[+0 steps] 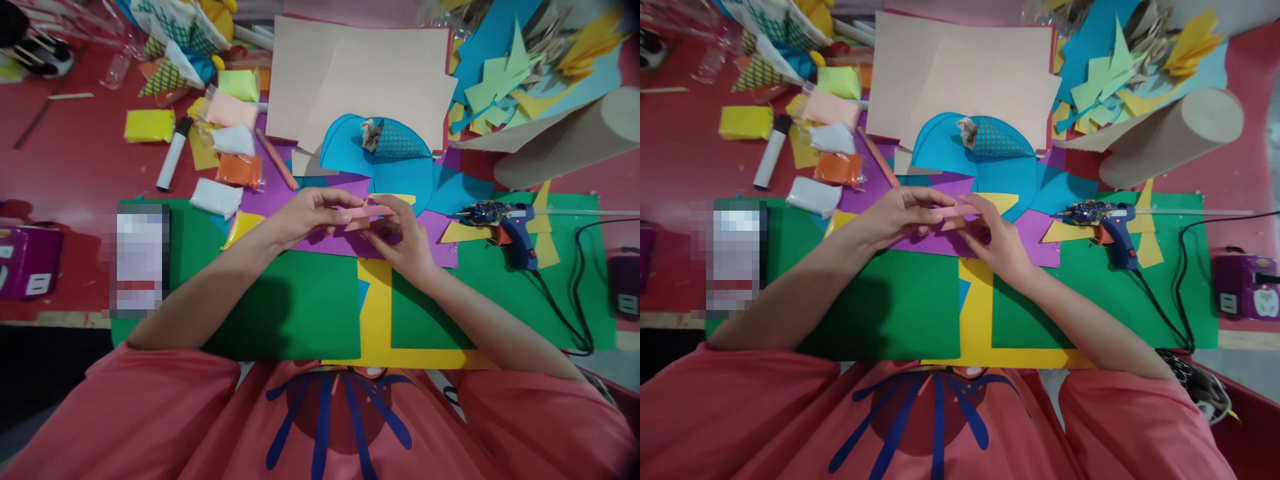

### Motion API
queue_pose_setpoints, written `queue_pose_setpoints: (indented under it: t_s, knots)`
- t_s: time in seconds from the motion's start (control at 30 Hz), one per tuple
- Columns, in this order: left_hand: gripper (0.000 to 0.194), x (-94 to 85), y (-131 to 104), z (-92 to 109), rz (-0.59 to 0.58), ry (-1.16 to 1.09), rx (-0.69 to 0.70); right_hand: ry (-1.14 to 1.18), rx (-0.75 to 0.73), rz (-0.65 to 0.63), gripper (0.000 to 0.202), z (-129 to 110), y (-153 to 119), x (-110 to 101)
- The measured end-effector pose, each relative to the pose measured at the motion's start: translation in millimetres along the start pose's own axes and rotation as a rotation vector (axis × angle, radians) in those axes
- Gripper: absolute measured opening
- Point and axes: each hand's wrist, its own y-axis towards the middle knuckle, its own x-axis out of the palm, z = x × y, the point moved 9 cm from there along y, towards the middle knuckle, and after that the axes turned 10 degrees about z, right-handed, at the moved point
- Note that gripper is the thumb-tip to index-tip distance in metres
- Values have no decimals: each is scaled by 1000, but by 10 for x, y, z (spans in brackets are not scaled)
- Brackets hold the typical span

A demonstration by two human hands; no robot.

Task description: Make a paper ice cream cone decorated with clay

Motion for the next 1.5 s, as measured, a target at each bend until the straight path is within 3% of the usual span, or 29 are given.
queue_pose_setpoints:
  t_s: [0.13, 0.33, 0.47, 0.67, 0.87, 1.2, 1.4, 1.5]
  knots:
    - [34, 58, -32, 39, -3, -102, -54, -112, -186, 51, 37, -150, 53, -72]
    - [23, 182, -92, 7, -39, -315, -199, -383, -658, 110, 8, -382, -23, -46]
    - [26, 175, -97, -44, -18, -241, -224, -420, -763, 158, 12, -441, -68, -60]
    - [28, 129, -107, 74, 42, -6, -73, -389, -683, 156, 8, -459, -27, -101]
    - [30, 124, -141, 140, -16, 248, 50, -277, -581, 92, 7, -403, 9, -81]
    - [29, 174, -170, 195, -38, 380, 163, -33, -203, 78, 17, -111, 148, -117]
    - [31, 232, -235, 354, -35, 556, 465, 37, -126, 67, 21, -68, 153, -109]
    - [37, 225, -231, 350, -1, 579, 511, 4, -145, 50, 20, -100, 145, -97]
